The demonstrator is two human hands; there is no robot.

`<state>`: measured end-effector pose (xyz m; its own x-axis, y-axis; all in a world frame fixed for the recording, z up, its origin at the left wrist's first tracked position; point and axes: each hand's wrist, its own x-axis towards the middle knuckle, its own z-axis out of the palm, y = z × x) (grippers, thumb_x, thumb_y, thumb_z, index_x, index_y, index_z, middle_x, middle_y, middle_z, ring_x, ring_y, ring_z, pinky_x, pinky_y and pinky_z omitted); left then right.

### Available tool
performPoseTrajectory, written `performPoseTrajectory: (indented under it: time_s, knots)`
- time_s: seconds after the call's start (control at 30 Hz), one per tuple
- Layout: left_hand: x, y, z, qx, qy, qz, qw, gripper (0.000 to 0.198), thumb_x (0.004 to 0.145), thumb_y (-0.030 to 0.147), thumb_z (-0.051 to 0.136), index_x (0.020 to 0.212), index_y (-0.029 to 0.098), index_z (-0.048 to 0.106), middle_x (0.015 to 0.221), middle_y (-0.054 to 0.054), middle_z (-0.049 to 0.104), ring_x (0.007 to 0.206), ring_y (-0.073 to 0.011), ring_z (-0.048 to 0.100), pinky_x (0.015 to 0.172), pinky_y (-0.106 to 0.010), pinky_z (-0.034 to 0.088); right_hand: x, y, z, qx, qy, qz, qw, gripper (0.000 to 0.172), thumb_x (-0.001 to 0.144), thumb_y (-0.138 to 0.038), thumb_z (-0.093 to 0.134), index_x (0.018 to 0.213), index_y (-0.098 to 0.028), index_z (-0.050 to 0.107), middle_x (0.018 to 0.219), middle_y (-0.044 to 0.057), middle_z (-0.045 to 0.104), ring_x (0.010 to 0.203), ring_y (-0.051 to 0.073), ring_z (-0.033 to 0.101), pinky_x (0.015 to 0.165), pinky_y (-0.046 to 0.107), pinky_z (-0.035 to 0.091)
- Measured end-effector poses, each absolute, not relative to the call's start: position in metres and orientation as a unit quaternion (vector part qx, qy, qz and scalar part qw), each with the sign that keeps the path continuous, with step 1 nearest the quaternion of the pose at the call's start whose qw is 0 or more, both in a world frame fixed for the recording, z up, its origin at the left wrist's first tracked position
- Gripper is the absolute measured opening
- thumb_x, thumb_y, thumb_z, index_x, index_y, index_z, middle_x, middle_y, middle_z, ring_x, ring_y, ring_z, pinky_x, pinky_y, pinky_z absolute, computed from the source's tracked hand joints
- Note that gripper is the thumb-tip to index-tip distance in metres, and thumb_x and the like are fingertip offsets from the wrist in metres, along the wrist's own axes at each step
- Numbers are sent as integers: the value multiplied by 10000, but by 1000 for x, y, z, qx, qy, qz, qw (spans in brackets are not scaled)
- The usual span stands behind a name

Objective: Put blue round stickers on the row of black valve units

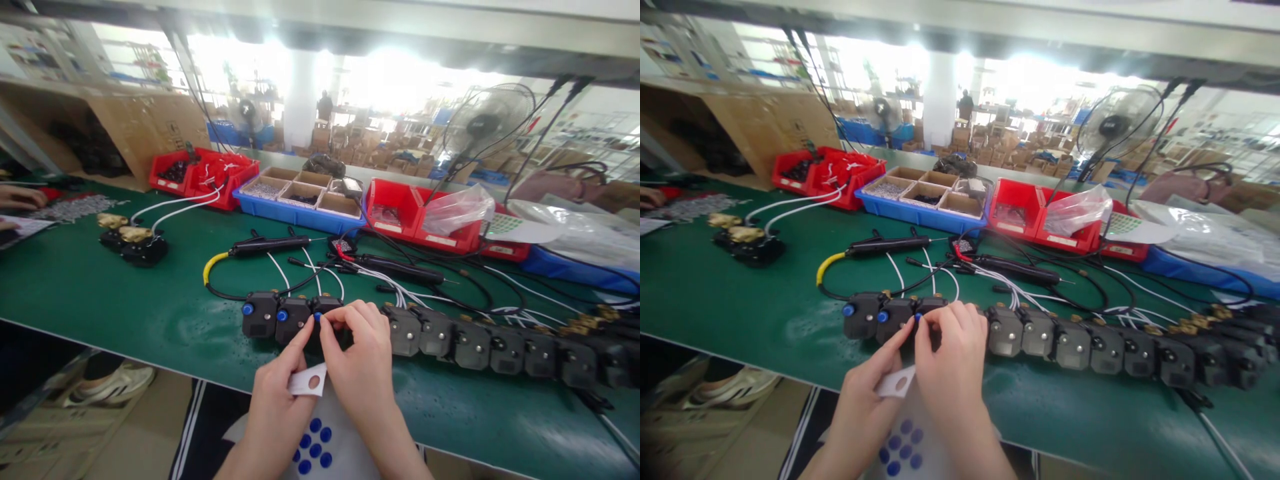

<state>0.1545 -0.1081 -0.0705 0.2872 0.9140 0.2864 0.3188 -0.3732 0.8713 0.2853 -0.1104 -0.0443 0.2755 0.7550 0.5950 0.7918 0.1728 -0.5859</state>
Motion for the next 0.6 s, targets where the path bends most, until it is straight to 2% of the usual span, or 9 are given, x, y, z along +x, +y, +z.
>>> performPoseTrajectory:
  time_s: [0.13, 0.47, 0.53, 0.6]
  knots:
    - [152, -106, -73, 706, 432, 412, 380, 604, 777, 217, 527, 1364, 90, 597, 606, 57, 505, 519, -97, 480, 516, -186, 387, 286, -110, -44, -649, -601, -23, 467, 182, 852, -92, 629, 699, -170, 569, 726, -7, 551, 756, 176, 478, 749, 335, 307]
    - [150, -110, -72, 691, 449, 381, 418, 584, 833, 252, 542, 1411, 170, 562, 662, 53, 514, 594, -121, 501, 600, -223, 390, 288, -108, -42, -662, -604, -26, 442, 206, 859, -110, 630, 686, -185, 547, 719, -10, 553, 743, 177, 477, 744, 350, 319]
    - [148, -109, -71, 695, 448, 380, 415, 519, 830, 250, 554, 1339, 180, 623, 646, 55, 501, 574, -119, 491, 573, -218, 371, 294, -112, -39, -650, -597, -46, 469, 156, 880, -121, 625, 747, -190, 585, 766, -5, 586, 776, 177, 513, 762, 349, 354]
    - [147, -107, -67, 688, 458, 380, 416, 369, 838, 274, 561, 1167, 181, 699, 632, 49, 508, 568, -121, 495, 557, -217, 356, 299, -122, -34, -629, -579, -69, 515, 85, 909, -133, 608, 853, -196, 618, 842, 6, 613, 808, 166, 547, 760, 329, 408]
